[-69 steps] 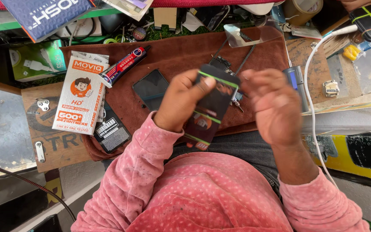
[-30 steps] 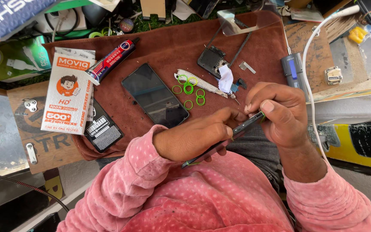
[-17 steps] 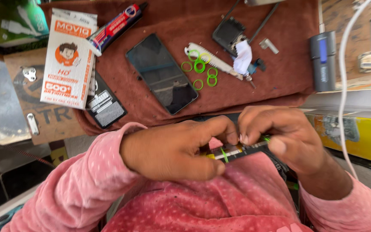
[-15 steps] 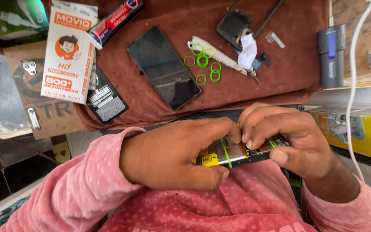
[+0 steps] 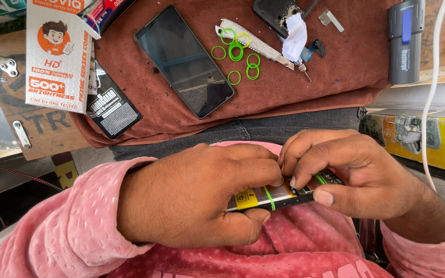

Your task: The person disassembles a smartphone, removes the battery, and then reassembles it. They then secure the back cover with multiple green rubber bands. The workspace is cluttered with tools and phone parts.

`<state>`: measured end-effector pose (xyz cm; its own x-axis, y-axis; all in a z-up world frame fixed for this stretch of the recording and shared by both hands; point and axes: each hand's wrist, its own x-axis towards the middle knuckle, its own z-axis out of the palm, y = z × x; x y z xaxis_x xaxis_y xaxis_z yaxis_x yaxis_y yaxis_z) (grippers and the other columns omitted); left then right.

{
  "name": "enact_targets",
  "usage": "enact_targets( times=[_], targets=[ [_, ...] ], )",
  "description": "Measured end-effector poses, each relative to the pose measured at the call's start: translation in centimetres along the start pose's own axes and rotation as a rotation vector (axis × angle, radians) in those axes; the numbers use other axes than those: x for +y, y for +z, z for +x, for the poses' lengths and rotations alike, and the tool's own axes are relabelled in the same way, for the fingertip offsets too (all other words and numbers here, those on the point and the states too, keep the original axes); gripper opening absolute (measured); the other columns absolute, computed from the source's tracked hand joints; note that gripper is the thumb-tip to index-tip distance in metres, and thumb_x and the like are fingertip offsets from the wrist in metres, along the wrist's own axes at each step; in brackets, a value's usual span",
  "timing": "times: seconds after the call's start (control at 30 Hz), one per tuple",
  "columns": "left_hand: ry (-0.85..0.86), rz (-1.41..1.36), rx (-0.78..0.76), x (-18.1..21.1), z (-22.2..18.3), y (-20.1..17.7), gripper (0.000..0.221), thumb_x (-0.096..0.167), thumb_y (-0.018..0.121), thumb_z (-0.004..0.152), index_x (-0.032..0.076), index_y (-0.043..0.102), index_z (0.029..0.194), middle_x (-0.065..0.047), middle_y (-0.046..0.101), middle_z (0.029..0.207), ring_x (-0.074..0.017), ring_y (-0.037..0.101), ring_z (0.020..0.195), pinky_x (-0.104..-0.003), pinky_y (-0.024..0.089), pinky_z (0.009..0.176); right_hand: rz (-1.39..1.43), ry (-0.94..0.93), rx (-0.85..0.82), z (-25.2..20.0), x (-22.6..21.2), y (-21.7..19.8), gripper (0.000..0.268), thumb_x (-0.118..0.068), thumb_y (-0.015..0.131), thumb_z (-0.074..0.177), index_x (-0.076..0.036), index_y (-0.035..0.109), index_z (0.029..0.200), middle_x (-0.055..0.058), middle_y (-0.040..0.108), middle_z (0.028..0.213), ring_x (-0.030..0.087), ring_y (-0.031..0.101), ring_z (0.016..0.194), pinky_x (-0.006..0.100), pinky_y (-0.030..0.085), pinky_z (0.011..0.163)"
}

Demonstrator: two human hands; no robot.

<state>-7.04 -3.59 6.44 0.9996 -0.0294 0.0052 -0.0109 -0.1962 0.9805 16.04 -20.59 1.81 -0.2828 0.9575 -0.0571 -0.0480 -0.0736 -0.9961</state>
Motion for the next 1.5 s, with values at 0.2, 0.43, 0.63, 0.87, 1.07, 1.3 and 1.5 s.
enact_targets(
  times=[0.2,0.43,0.63,0.87,1.07,1.3,1.5],
  targets=[
    [-0.284,-0.517,-0.049,-2.1,-0.4,-0.6,0.044,0.020,0.056,0.092,0.000,0.056,0.132,-0.017,0.063,0.118,-0.0310,0.065,0.098,-0.043,0.055,0.088,0.686,0.049,0.226,-0.3,1.8,0.1,0.047,-0.027,0.069,0.097,0.009,0.060,0.125,0.025,0.067,0.117,0.037,0.066,0.109,0.051,0.053,0.097],
    [-0.103,-1.571,0.304,-6.8,1.2,2.0,0.063,0.015,0.045,0.098,0.003,0.033,0.158,-0.018,0.058,0.141,-0.0284,0.063,0.124,-0.043,0.054,0.107,0.886,-0.045,0.446,1.9,1.4,-1.4,0.083,-0.023,0.070,0.090,0.008,0.037,0.160,0.018,0.056,0.147,0.028,0.058,0.133,0.046,0.044,0.118],
    [-0.126,-1.526,0.313,-9.0,1.2,3.2,0.066,0.015,0.043,0.102,0.003,0.030,0.166,-0.017,0.061,0.140,-0.0254,0.065,0.116,-0.038,0.054,0.100,0.629,-0.152,0.392,2.6,3.2,-1.3,0.077,-0.022,0.079,0.096,0.003,0.040,0.158,0.013,0.058,0.144,0.022,0.057,0.135,0.042,0.046,0.117],
    [-0.118,-0.879,0.239,-7.8,1.6,3.8,0.086,0.034,0.062,0.092,-0.003,0.032,0.164,-0.009,0.057,0.134,-0.0139,0.056,0.116,-0.027,0.047,0.103,0.405,-0.235,0.433,2.5,3.5,-0.3,0.060,-0.017,0.077,0.101,0.002,0.047,0.149,0.008,0.060,0.132,0.015,0.059,0.122,0.033,0.051,0.109],
    [-0.236,-0.888,0.079,-5.9,1.1,2.2,0.113,0.044,0.083,0.084,0.010,0.017,0.169,-0.017,0.047,0.135,-0.0288,0.062,0.112,-0.044,0.054,0.097,0.284,-0.266,0.576,3.4,1.8,2.1,0.050,-0.012,0.072,0.103,0.000,0.044,0.143,0.013,0.060,0.130,0.017,0.062,0.119,0.032,0.054,0.106],
    [-0.159,-1.304,0.018,-5.2,1.0,1.9,0.114,0.045,0.078,0.080,0.013,0.012,0.167,-0.015,0.041,0.158,-0.0387,0.061,0.125,-0.049,0.054,0.101,-0.126,-0.324,0.624,4.0,0.2,3.9,0.030,-0.010,0.068,0.105,0.005,0.060,0.130,0.016,0.052,0.142,0.019,0.061,0.130,0.031,0.054,0.112],
    [-0.077,-1.261,0.128,-5.9,1.0,2.6,0.109,0.037,0.077,0.088,0.007,0.015,0.173,-0.017,0.044,0.155,-0.0268,0.054,0.133,-0.040,0.048,0.109,-0.518,-0.307,0.656,3.7,-0.3,4.2,0.029,-0.014,0.070,0.102,0.000,0.066,0.127,0.014,0.060,0.130,0.017,0.062,0.121,0.025,0.052,0.102]
  ],
)
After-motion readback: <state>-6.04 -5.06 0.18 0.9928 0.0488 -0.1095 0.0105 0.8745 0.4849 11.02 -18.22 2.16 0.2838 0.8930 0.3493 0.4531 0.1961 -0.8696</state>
